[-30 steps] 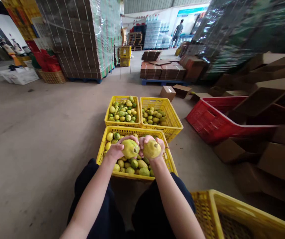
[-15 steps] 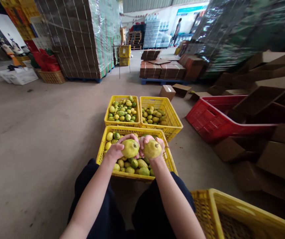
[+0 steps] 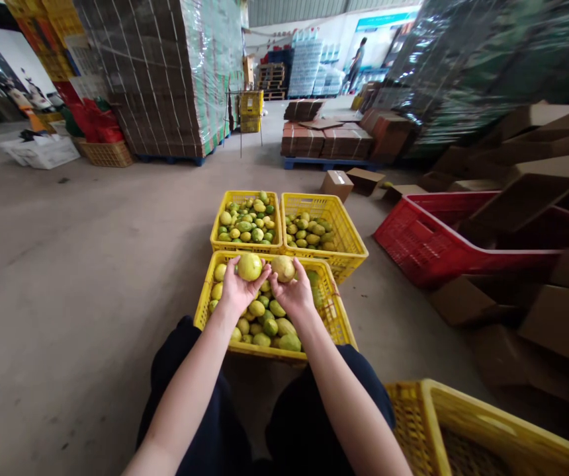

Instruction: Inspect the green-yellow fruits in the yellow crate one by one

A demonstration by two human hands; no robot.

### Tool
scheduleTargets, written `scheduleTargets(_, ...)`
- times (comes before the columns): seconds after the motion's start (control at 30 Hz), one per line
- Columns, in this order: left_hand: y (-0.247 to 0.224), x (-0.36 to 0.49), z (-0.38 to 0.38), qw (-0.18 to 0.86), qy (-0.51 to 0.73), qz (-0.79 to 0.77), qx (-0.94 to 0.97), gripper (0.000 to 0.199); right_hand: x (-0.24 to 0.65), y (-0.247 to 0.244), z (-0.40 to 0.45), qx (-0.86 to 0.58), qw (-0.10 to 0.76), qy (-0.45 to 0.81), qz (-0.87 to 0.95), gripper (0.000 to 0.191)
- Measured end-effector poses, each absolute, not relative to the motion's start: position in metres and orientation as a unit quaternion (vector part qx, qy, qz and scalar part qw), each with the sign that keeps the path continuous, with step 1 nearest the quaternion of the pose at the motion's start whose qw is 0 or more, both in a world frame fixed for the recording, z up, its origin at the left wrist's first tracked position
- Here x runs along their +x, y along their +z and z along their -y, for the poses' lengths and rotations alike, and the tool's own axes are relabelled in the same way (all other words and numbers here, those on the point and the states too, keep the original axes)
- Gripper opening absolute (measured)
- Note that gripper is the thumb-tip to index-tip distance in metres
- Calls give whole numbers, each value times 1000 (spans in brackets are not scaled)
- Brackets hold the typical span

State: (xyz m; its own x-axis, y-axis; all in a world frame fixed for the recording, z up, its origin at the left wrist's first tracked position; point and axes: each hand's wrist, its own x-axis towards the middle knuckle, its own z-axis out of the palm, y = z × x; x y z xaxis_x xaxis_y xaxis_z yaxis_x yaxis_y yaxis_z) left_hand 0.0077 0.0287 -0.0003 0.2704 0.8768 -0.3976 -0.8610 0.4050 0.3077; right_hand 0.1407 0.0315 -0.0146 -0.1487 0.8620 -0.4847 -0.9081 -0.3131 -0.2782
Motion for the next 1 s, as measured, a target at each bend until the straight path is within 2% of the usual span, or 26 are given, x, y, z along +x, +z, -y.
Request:
scheduleTargets(0.33, -2, 8, -29, 788, 516, -334, 35, 47, 141, -27, -34, -322, 554, 767, 31, 21)
scheduleTargets(0.6, -16, 8, -34, 781, 499, -376, 23, 48, 142, -42, -37, -341, 511, 786, 64, 35)
scheduleTargets(0.87, -23, 4, -36, 765, 518, -376, 75, 30, 147, -58, -42, -350, 525, 771, 82, 24)
scheduleTargets(0.93, -25, 4, -35, 734, 542, -392, 114, 26, 147, -61, -43, -378, 549, 739, 97, 18)
scheduleTargets(1.0, -26, 5, -34, 679, 576, -421, 173, 22, 145, -63, -42, -414, 589, 682, 129, 25)
